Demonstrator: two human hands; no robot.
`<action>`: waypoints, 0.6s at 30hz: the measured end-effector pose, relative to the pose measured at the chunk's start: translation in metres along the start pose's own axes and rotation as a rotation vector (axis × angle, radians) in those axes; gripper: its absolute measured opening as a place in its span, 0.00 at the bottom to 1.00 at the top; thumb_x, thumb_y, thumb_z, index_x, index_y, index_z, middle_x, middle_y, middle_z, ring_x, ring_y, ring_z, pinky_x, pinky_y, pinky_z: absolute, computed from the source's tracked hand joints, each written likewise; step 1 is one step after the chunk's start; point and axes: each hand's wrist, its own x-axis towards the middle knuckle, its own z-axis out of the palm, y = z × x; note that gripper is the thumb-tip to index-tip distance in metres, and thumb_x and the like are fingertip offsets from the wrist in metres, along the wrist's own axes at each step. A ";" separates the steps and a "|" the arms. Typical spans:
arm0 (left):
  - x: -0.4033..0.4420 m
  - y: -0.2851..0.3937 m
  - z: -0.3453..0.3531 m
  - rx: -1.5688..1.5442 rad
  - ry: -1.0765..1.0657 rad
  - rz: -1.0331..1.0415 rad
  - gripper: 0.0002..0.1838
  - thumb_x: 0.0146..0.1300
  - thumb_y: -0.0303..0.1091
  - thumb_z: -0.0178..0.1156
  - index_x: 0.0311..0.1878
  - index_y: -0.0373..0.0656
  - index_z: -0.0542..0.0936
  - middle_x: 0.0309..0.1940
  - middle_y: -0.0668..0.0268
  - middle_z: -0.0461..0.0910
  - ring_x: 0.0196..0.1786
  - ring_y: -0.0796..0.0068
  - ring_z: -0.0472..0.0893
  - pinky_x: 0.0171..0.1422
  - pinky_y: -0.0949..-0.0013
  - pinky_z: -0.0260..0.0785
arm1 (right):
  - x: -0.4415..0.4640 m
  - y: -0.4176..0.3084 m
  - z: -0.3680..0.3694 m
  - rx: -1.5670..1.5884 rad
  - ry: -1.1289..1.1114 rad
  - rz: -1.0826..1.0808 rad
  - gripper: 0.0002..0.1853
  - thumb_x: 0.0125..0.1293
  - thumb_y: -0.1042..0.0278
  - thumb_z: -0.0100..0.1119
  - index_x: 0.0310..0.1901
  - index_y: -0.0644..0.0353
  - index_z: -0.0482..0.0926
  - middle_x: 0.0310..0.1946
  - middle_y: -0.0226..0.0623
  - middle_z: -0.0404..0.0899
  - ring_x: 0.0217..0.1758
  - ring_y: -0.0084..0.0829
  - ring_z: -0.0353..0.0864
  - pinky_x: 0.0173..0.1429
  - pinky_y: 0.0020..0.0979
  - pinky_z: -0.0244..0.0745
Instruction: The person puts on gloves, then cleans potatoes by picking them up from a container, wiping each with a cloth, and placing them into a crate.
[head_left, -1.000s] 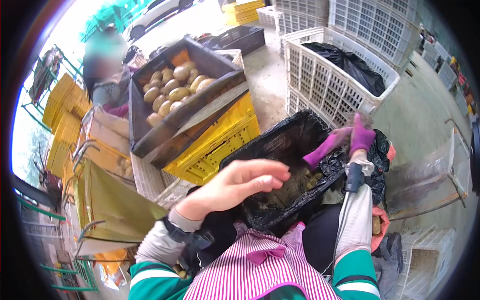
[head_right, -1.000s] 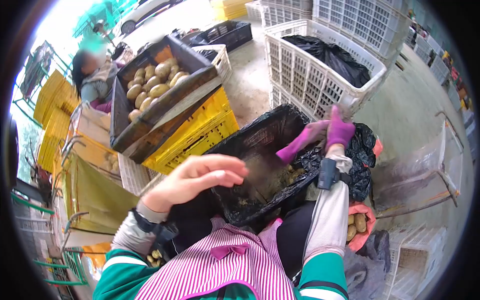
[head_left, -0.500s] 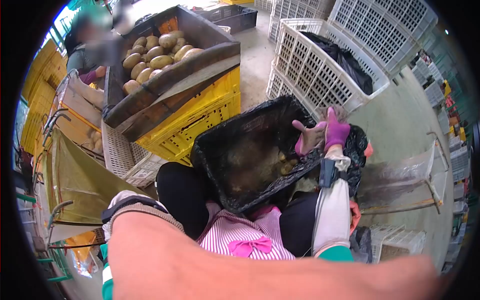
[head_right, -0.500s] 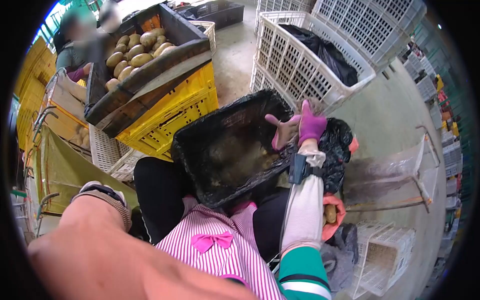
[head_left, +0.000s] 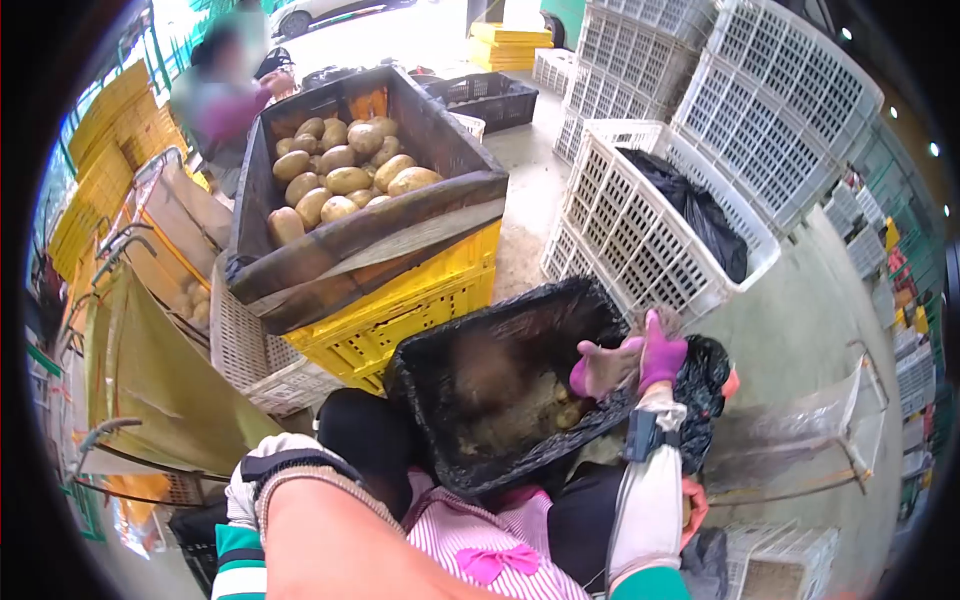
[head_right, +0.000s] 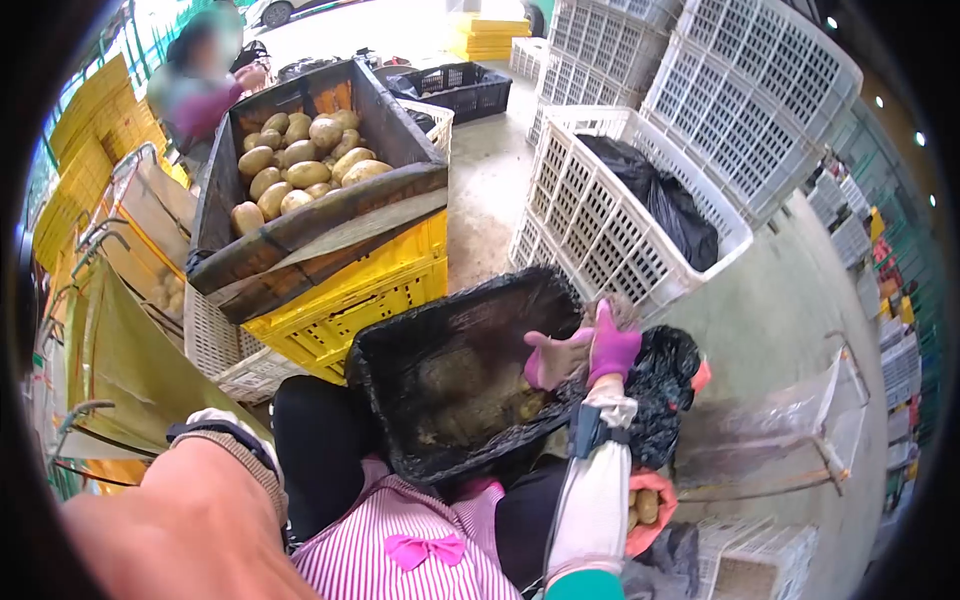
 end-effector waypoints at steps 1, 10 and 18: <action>-0.002 -0.001 0.000 0.007 0.014 0.003 0.24 0.66 0.41 0.56 0.54 0.27 0.76 0.51 0.51 0.78 0.53 0.64 0.78 0.59 0.66 0.68 | 0.001 0.003 0.003 -0.008 0.021 0.033 0.21 0.60 0.62 0.69 0.48 0.70 0.82 0.43 0.40 0.85 0.44 0.30 0.84 0.52 0.31 0.76; -0.007 -0.004 -0.005 0.001 0.017 0.055 0.22 0.66 0.39 0.56 0.52 0.27 0.78 0.48 0.52 0.79 0.50 0.65 0.78 0.56 0.66 0.69 | 0.002 -0.001 0.000 -0.006 -0.013 0.054 0.18 0.61 0.64 0.68 0.48 0.69 0.82 0.43 0.38 0.85 0.45 0.28 0.83 0.52 0.31 0.76; -0.010 -0.005 -0.005 0.010 0.044 0.079 0.20 0.66 0.38 0.56 0.50 0.28 0.79 0.46 0.52 0.79 0.48 0.65 0.79 0.54 0.67 0.70 | 0.000 0.007 0.001 0.056 -0.030 0.022 0.17 0.62 0.66 0.67 0.49 0.68 0.81 0.43 0.38 0.84 0.46 0.29 0.83 0.54 0.31 0.76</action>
